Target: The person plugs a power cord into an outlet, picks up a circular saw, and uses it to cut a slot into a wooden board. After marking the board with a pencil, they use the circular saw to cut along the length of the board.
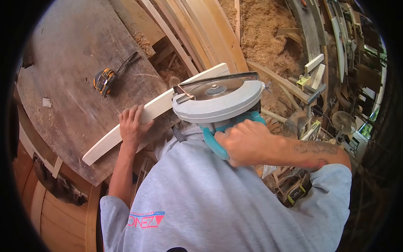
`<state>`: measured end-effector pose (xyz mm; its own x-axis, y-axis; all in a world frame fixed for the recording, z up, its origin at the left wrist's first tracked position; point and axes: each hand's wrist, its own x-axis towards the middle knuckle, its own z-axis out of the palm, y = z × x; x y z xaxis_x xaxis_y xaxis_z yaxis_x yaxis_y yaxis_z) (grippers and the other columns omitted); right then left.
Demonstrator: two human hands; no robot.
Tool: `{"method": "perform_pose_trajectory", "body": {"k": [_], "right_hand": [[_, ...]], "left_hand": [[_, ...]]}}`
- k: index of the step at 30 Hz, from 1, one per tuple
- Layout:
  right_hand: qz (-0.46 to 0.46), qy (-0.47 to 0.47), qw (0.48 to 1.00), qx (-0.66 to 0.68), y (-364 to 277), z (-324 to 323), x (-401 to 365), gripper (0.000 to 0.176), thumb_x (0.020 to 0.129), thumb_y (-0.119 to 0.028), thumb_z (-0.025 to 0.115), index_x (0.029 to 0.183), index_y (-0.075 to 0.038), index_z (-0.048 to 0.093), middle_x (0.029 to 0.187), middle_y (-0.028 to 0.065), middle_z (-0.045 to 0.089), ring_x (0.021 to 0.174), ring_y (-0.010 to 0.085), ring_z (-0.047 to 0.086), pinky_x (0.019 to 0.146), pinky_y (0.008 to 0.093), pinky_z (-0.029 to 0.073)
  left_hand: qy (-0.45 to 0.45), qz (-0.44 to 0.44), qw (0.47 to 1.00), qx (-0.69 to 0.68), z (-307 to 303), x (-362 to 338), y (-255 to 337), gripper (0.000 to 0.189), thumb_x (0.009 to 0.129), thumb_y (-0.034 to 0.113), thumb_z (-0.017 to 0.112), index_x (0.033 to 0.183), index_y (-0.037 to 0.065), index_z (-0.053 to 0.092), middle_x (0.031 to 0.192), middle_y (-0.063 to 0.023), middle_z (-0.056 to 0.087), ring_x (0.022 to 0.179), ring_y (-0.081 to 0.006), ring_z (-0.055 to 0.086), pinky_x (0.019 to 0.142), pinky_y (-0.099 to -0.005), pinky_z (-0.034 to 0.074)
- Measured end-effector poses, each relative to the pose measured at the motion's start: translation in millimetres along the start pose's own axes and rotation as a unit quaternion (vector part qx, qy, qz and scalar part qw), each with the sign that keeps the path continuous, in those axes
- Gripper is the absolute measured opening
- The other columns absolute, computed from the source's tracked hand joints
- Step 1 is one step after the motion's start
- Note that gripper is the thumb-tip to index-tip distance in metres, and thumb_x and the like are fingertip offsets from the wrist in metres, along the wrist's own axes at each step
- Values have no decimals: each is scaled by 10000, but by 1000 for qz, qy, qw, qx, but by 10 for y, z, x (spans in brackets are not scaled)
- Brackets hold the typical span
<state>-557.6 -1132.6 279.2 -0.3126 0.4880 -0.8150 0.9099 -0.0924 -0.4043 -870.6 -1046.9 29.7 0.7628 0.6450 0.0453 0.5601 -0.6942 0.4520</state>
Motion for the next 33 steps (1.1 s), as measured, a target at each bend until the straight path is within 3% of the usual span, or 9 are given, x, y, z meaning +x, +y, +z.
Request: {"method": "perform_pose_trajectory", "body": {"k": [22, 25, 27, 33], "right_hand": [[22, -64, 998, 2, 20, 3, 40, 244, 729, -110, 656, 929, 27, 627, 711, 231, 679, 660, 412, 700, 616, 513, 559], [2, -37, 999, -11, 63, 34, 28, 303, 694, -169, 706, 921, -11, 584, 626, 191, 648, 574, 409, 664, 550, 511, 535], [12, -60, 998, 0, 25, -32, 27, 233, 728, -103, 653, 919, 28, 626, 721, 237, 684, 660, 410, 702, 611, 511, 562], [7, -72, 997, 4, 68, -64, 40, 233, 719, -106, 656, 914, 17, 623, 718, 232, 681, 646, 404, 699, 596, 501, 562]], "left_hand": [[-2, -11, 1000, -3, -21, -10, 21, 742, 601, 313, 885, 1261, 101, 620, 1208, -55, 622, 1075, -280, 576, 938, -423, 443], [1, -13, 1000, -7, -18, -14, 25, 743, 591, 309, 888, 1254, 103, 624, 1208, -54, 624, 1072, -281, 578, 934, -421, 447], [1, -13, 1000, -6, -18, -14, 21, 745, 585, 304, 890, 1253, 105, 625, 1208, -53, 625, 1069, -280, 579, 932, -420, 449], [-1, -13, 1000, -1, -30, 1, 26, 752, 569, 290, 895, 1249, 113, 629, 1198, -47, 624, 1063, -275, 582, 924, -417, 452]]}}
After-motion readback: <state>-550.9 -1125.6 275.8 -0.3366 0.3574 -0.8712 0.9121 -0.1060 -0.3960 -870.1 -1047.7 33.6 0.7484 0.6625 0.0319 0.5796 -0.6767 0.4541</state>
